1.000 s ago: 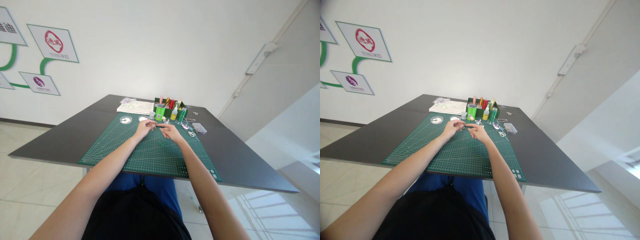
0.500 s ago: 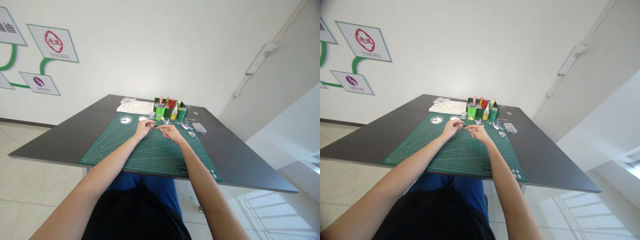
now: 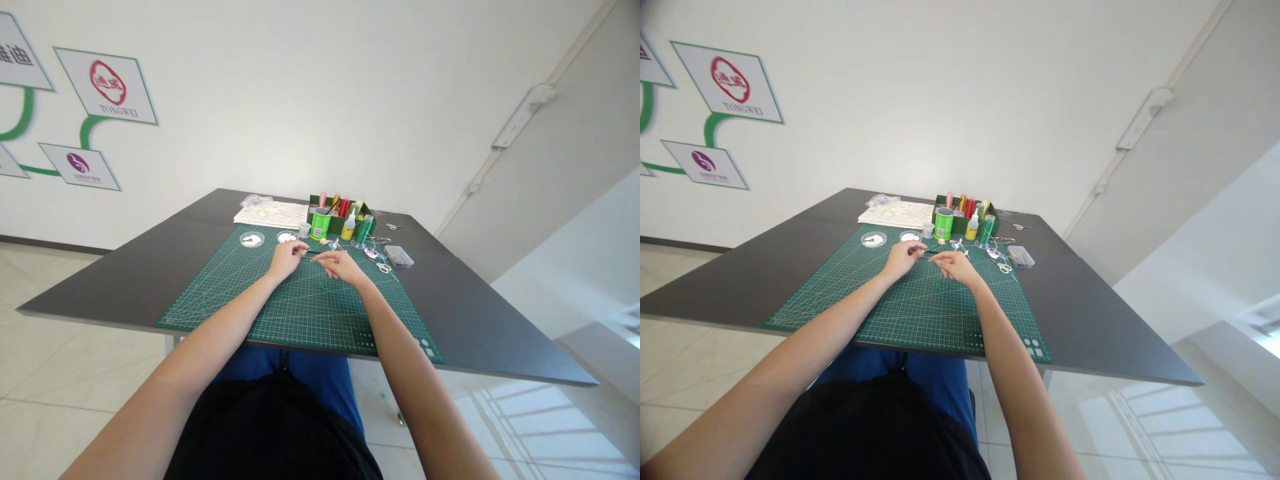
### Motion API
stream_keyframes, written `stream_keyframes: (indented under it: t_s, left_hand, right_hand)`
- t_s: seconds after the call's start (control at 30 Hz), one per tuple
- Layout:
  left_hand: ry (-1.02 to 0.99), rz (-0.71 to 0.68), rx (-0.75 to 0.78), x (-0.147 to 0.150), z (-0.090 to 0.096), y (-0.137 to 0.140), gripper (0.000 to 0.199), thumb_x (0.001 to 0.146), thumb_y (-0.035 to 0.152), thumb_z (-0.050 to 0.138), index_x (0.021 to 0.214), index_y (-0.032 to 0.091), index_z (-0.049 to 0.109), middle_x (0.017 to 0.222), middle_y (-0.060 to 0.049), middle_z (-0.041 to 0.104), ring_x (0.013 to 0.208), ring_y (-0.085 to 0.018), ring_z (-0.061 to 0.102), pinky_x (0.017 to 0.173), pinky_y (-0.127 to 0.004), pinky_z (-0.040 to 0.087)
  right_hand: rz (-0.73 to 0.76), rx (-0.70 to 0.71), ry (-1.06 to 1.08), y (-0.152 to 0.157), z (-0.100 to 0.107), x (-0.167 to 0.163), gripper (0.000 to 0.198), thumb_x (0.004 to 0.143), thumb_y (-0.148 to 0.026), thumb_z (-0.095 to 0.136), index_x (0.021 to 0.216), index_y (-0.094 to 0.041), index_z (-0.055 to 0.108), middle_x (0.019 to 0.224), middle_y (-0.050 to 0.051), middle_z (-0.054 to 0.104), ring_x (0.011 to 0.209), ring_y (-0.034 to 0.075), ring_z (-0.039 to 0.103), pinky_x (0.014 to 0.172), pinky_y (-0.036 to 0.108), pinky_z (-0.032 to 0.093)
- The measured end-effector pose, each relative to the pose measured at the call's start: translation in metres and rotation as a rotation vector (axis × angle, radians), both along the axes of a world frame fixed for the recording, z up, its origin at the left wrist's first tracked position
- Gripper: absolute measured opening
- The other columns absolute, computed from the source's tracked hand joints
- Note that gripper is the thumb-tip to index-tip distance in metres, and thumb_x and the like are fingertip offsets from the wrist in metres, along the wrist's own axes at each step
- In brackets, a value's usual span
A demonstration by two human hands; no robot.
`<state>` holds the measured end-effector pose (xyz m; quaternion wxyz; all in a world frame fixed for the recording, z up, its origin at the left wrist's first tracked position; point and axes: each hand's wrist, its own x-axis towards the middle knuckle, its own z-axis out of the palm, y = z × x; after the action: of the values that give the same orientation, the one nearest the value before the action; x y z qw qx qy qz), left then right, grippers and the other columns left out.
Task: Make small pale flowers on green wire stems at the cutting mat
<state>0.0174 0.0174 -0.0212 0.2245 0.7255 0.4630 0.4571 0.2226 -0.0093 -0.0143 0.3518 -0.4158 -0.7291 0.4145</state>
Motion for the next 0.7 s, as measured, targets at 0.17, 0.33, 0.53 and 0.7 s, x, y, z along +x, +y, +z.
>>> stream_keyframes:
  t_s: [0.17, 0.33, 0.53, 0.7]
  left_hand:
    - [0.03, 0.01, 0.024, -0.0009, -0.0017, 0.0016, 0.02, 0.083, 0.01, 0.065, 0.094, 0.019, 0.079, 0.079, -0.004, 0.073, 0.073, -0.018, 0.066, 0.078, -0.032, 0.051]
    - [0.125, 0.03, 0.094, -0.0013, -0.0045, 0.0031, 0.021, 0.083, 0.01, 0.065, 0.095, 0.019, 0.079, 0.085, -0.006, 0.075, 0.079, -0.02, 0.066, 0.081, -0.034, 0.051]
    - [0.244, 0.024, 0.143, -0.0021, -0.003, -0.0006, 0.022, 0.084, 0.01, 0.064, 0.097, 0.02, 0.079, 0.091, -0.007, 0.074, 0.081, -0.021, 0.064, 0.082, -0.034, 0.049]
    - [0.266, 0.01, 0.125, -0.002, -0.0034, -0.0015, 0.023, 0.084, 0.01, 0.064, 0.096, 0.022, 0.08, 0.095, -0.008, 0.074, 0.083, -0.022, 0.064, 0.084, -0.035, 0.048]
  right_hand:
    - [0.022, 0.011, -0.022, -0.001, 0.0009, -0.0002, 0.039, 0.086, -0.038, 0.061, 0.109, -0.01, 0.076, 0.048, -0.006, 0.052, 0.04, 0.007, 0.039, 0.044, 0.02, 0.032]
    - [0.021, 0.009, -0.052, -0.004, 0.0032, -0.0025, 0.038, 0.086, -0.036, 0.061, 0.109, -0.01, 0.075, 0.047, -0.005, 0.052, 0.04, 0.008, 0.04, 0.044, 0.02, 0.033]
    - [0.024, 0.03, -0.052, -0.0059, 0.0054, -0.0035, 0.036, 0.087, -0.037, 0.06, 0.105, -0.011, 0.076, 0.046, -0.005, 0.052, 0.039, 0.008, 0.04, 0.044, 0.021, 0.033]
    - [0.013, 0.049, -0.024, -0.0055, 0.0062, -0.0028, 0.036, 0.087, -0.038, 0.06, 0.104, -0.011, 0.076, 0.046, -0.006, 0.05, 0.039, 0.008, 0.039, 0.043, 0.021, 0.032]
